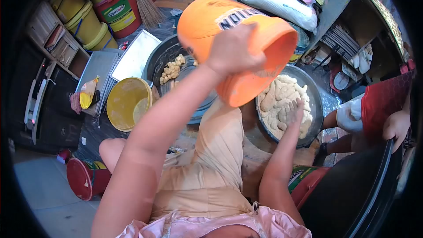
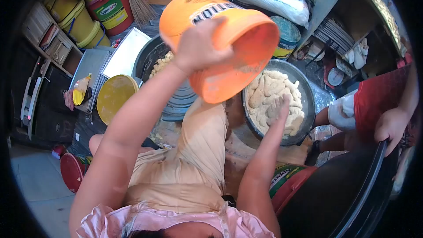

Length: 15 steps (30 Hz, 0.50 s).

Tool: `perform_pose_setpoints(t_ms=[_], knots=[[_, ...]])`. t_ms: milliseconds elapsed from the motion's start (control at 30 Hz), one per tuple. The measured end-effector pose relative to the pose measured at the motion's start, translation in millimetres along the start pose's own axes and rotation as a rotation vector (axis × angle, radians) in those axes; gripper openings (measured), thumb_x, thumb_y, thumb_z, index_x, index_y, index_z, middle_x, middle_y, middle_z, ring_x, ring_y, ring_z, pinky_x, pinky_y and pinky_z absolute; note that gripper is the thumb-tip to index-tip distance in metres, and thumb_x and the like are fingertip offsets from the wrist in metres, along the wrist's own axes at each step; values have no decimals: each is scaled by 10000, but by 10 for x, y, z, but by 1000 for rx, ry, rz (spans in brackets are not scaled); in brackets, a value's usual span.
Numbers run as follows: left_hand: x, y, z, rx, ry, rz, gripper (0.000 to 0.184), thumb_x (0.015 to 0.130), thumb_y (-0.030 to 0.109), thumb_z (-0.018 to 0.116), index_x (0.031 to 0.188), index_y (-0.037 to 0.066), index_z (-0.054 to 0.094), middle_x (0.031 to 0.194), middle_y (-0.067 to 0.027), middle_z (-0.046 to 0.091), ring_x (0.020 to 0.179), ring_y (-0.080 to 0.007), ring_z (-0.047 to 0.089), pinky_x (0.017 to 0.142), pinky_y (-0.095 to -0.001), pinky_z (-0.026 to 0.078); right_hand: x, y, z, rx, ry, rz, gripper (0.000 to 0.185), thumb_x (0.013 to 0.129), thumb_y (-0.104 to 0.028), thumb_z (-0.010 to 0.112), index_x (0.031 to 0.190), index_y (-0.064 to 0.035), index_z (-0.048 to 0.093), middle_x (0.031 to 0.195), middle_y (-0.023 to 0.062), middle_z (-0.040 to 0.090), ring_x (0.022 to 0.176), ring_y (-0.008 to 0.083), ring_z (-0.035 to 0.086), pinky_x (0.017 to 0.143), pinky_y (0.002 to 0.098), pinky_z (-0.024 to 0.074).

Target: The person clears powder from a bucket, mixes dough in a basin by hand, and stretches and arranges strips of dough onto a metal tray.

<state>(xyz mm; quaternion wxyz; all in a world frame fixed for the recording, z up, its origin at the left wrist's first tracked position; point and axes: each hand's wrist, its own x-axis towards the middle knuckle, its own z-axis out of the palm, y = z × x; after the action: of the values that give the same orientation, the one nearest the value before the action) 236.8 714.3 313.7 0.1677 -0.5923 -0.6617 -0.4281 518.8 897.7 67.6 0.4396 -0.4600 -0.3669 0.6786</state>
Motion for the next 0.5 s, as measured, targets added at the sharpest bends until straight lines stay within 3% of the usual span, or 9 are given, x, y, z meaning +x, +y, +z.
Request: perform_pose_setpoints(t_ms=[67, 133, 200, 267, 300, 367, 400, 500], knots=[[-25, 210, 256, 21, 29, 220, 674, 601, 343, 753, 1168, 24, 581, 846, -119, 623, 738, -259, 638, 691, -374, 515, -213, -521, 196, 522, -103, 45, 866, 870, -632, 473, 1462, -44, 240, 1525, 184, 179, 1396, 331, 207, 1103, 482, 255], [-56, 394, 500, 35, 3, 462, 714, 584, 375, 763, 1193, 59, 563, 799, -65, 571, 678, -212, 608, 620, -348, 483, -595, -1046, 573, 681, -247, 54, 916, 849, -671, 466, 1440, -4, 256, 1488, 206, 259, 1365, 347, 278, 1095, 510, 286], [-101, 563, 778, 46, -17, 639, 718, 599, 396, 745, 1222, 100, 548, 798, -33, 532, 674, -173, 587, 608, -301, 447, -708, -1336, 853, 400, -365, -352, 790, 887, -511, 529, 1418, 16, 277, 1431, 217, 359, 1303, 352, 385, 1069, 525, 337], [-156, 687, 1099, 98, 4, 753, 710, 629, 417, 720, 1252, 137, 530, 800, -11, 507, 710, -143, 579, 640, -271, 419, -307, -1511, 617, 570, -566, -338, 700, 877, -361, 561, 1420, -13, 289, 1404, 197, 405, 1264, 347, 435, 1052, 529, 361], [-116, 731, 1188, 153, 3, 758, 710, 650, 425, 706, 1278, 158, 509, 830, -4, 512, 754, -137, 573, 666, -273, 409, -152, -1583, 490, 655, -666, -329, 669, 872, -285, 576, 1421, -27, 295, 1391, 187, 429, 1245, 345, 460, 1043, 531, 373], [8, 731, 1314, 266, 4, 774, 712, 692, 440, 678, 1328, 200, 466, 889, 10, 521, 844, -124, 560, 720, -277, 389, -64, -1610, 420, 674, -617, -528, 612, 855, -209, 549, 1404, -50, 330, 1382, 182, 436, 1258, 345, 442, 1060, 538, 350], [70, 689, 1245, 293, -122, 779, 792, 699, 460, 680, 1396, 232, 383, 1093, -8, 522, 1013, -152, 498, 804, -340, 368, -19, -1639, 397, 681, -595, -627, 591, 846, -171, 535, 1396, -61, 347, 1377, 179, 440, 1264, 345, 433, 1069, 541, 338], [53, 407, 1127, 310, -143, 429, 859, 673, 472, 709, 1420, 247, 350, 1308, -43, 434, 1098, -208, 440, 854, -379, 351, 153, -1462, 167, 690, -666, -667, 617, 848, -228, 595, 1403, -99, 358, 1418, 192, 386, 1295, 355, 394, 1067, 567, 324]])
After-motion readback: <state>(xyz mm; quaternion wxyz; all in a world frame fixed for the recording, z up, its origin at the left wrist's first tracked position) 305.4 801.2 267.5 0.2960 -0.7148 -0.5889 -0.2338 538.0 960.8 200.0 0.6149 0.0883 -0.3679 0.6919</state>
